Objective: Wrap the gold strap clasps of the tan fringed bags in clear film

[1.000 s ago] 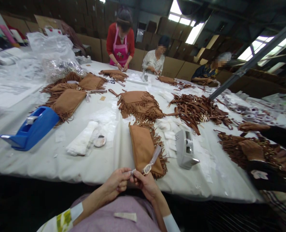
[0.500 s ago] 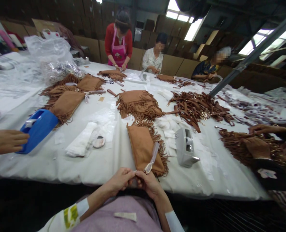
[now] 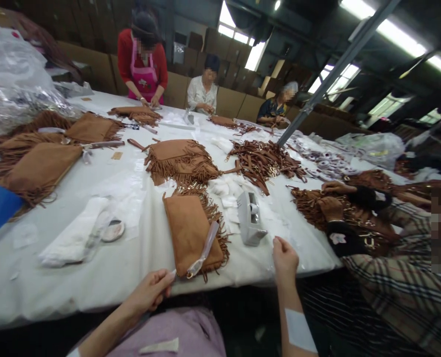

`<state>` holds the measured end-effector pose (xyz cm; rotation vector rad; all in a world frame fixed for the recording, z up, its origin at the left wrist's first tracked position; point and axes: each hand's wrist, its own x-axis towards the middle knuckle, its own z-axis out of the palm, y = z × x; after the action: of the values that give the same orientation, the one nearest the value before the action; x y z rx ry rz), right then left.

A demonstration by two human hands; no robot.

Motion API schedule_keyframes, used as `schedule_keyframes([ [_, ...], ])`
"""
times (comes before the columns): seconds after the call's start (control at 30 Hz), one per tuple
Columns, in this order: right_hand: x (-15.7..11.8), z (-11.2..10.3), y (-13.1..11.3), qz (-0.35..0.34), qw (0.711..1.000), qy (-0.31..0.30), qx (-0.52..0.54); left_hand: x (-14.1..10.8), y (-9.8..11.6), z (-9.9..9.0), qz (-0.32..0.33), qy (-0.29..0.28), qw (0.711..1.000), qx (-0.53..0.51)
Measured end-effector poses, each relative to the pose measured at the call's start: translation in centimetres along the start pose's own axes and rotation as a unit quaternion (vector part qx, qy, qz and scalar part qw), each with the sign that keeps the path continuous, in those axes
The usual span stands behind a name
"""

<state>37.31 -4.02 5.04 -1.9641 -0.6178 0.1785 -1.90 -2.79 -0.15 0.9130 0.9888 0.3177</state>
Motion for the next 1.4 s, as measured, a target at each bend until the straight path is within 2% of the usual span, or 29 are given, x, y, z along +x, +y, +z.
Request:
schedule_keyframes([
  [0.1,3.2,1.0,-1.1,-0.030,0.995,-0.072,-0.062,-0.1,-0.1,0.1,0.000,0.010,1.000,0.007],
  [0.17,4.1,2.1,-1.7,-0.024,0.989,-0.127,-0.066,-0.2,-0.1,0.2,0.008,0.029,0.999,0.015],
  [0.23,4.4,3.1,-2.2,-0.018,0.987,-0.148,-0.053,-0.1,-0.2,0.3,0.017,0.045,0.998,0.025],
  [0.33,4.2,3.5,-2.7,-0.006,0.991,-0.132,-0.031,0.1,-0.5,0.4,0.025,0.053,0.998,0.035],
  [0.53,1.4,1.6,-2.0,0.019,0.996,-0.083,-0.018,0.3,-1.2,0.3,0.023,0.068,0.997,0.034],
  [0.67,-1.0,1.3,-0.9,0.029,0.993,-0.097,-0.062,0.1,-0.8,0.3,0.019,0.068,0.997,0.022],
  [0.8,-1.5,1.8,-1.1,0.003,0.989,-0.080,-0.126,-0.1,-0.4,0.2,0.020,0.054,0.998,0.011],
  [0.97,-1.6,1.8,-0.6,0.008,0.975,-0.076,-0.206,-0.6,-0.3,-0.2,0.064,0.050,0.997,-0.001],
  [1.07,-3.7,1.1,0.4,0.031,0.965,-0.100,-0.240,-0.7,-0.5,-0.3,0.082,0.065,0.994,0.027],
  [1.13,-6.5,0.9,0.6,0.048,0.967,-0.132,-0.211,-0.7,-0.5,-0.4,0.104,0.081,0.990,0.056],
  [1.2,-10.2,1.5,-0.2,0.077,0.970,-0.210,-0.097,-0.8,-0.5,-0.3,0.142,0.092,0.981,0.093],
  [1.23,-12.3,2.1,-0.9,0.093,0.958,-0.269,-0.033,-0.9,-0.5,-0.2,0.162,0.097,0.975,0.116],
  [1.3,-16.2,3.7,-2.8,0.119,0.911,-0.389,0.070,-1.1,-0.4,-0.1,0.193,0.107,0.960,0.170],
  [1.4,-20.2,6.5,-5.3,0.154,0.848,-0.494,0.115,-1.5,-0.2,-0.2,0.218,0.126,0.934,0.254],
])
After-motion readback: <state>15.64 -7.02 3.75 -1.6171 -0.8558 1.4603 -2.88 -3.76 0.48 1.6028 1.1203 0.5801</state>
